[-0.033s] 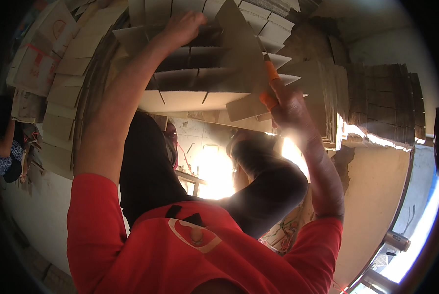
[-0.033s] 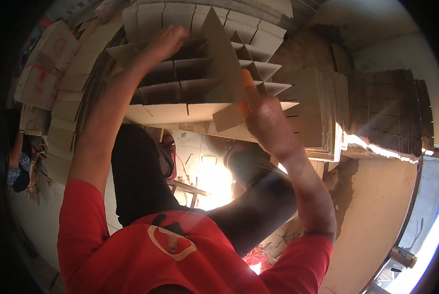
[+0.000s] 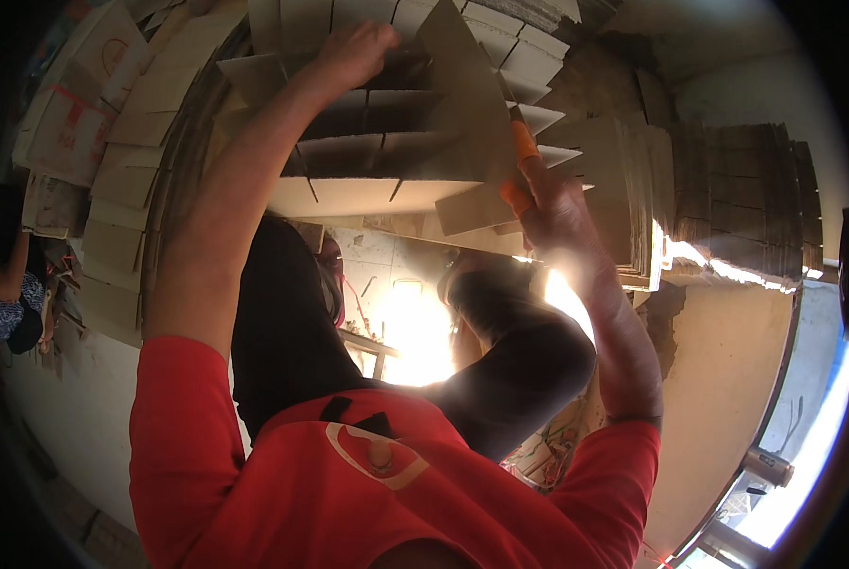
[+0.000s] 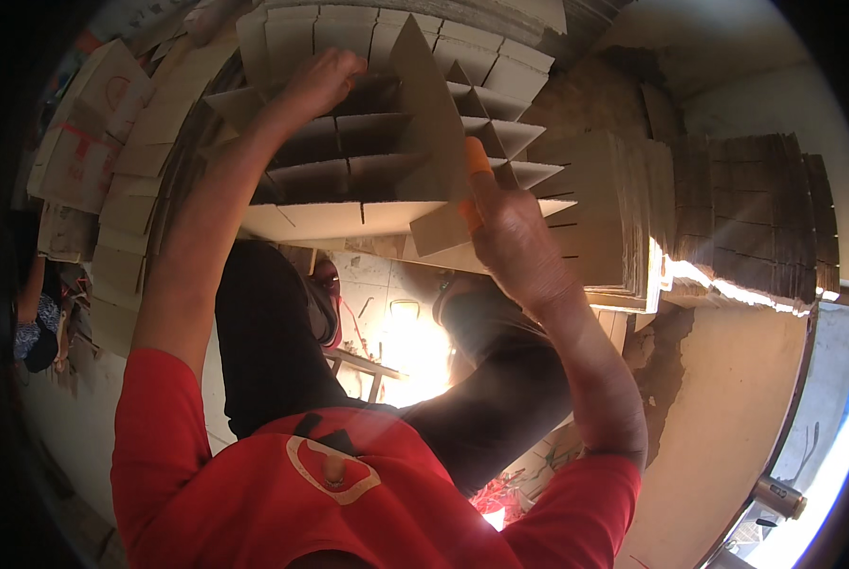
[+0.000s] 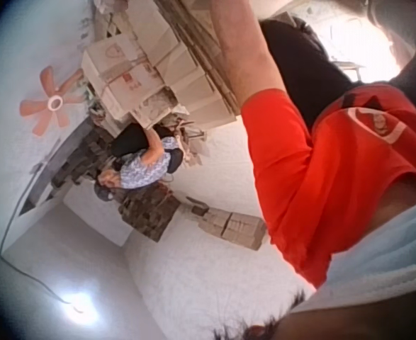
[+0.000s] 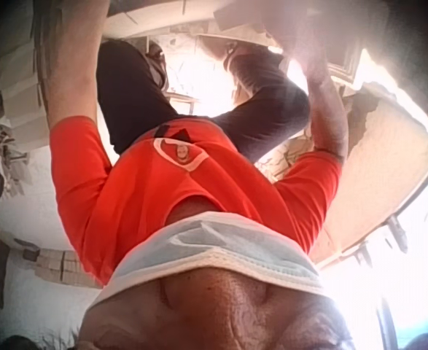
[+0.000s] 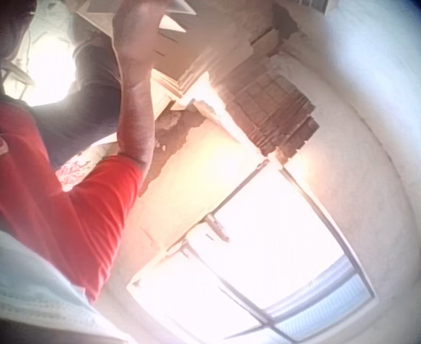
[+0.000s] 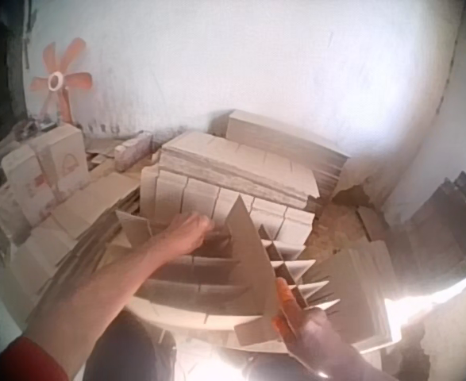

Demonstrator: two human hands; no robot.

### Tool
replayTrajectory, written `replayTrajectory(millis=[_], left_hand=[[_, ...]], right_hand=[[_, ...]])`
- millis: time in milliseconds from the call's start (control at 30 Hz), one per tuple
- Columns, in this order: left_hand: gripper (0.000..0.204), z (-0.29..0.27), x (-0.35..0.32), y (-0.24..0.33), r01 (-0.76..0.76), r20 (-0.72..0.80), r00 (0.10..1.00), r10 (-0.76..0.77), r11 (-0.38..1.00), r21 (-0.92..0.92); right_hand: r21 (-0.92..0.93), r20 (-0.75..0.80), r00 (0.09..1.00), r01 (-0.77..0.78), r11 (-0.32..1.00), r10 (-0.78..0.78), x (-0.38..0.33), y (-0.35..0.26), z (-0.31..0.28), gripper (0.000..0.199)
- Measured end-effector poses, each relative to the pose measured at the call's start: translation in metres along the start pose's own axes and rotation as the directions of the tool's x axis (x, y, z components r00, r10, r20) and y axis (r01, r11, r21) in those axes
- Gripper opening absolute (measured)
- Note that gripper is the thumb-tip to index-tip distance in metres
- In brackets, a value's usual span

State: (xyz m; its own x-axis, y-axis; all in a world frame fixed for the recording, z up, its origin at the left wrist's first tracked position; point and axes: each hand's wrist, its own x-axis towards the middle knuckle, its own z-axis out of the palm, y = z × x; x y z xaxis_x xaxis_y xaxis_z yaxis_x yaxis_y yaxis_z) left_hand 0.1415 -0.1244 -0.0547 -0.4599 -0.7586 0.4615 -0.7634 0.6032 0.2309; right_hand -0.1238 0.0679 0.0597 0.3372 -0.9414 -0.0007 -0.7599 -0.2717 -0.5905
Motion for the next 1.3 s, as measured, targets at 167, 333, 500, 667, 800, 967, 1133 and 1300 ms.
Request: replayTrajectory(millis=[167,333,500,667,800,967,1133,1300], left_hand=[[0.023,-0.007,0.001,0.007,-0.022,0.075,0.997,0.024,0.999,-0.035],[0.021,-0.009,-0.004,0.009,-0.059,-0.076,0.996,0.053,0.995,-0.080],[0.015,-0.017,0.002,0.015,-0.003,0.110,0.994,0.010,0.998,-0.064],[0.013,-0.025,0.002,0.022,0.040,0.198,0.980,-0.027,0.997,-0.065],[0.014,-0.024,0.002,0.029,0.036,0.130,0.992,-0.007,0.974,-0.223],[0.024,-0.019,0.000,0.014,0.096,0.152,0.987,-0.060,0.965,-0.244],[0.047,-0.077,-0.028,0.043,0.131,0.029,0.991,-0.128,0.953,-0.273],[0.042,-0.140,-0.093,0.086,0.119,-0.193,0.965,-0.178,0.951,-0.286]], right_hand=[[-0.081,-0.124,0.988,0.080,0.994,-0.090,-0.006,0.012,0.017,0.061],[-0.092,-0.070,0.991,0.104,0.990,-0.110,-0.007,-0.005,0.014,0.060],[-0.082,-0.167,0.982,0.077,0.994,-0.090,-0.014,0.004,0.023,0.057],[-0.237,-0.124,0.982,0.108,0.965,-0.140,-0.021,-0.002,0.028,0.059],[-0.203,-0.005,0.997,0.071,0.977,-0.073,-0.011,0.020,0.051,0.054],[-0.270,-0.146,0.977,0.114,0.956,-0.158,-0.009,0.021,0.039,0.041],[-0.457,-0.593,0.792,-0.184,0.870,-0.145,-0.045,0.078,-0.014,0.038],[-0.524,-0.664,0.720,-0.640,0.562,0.202,-0.104,0.156,-0.038,0.055]])
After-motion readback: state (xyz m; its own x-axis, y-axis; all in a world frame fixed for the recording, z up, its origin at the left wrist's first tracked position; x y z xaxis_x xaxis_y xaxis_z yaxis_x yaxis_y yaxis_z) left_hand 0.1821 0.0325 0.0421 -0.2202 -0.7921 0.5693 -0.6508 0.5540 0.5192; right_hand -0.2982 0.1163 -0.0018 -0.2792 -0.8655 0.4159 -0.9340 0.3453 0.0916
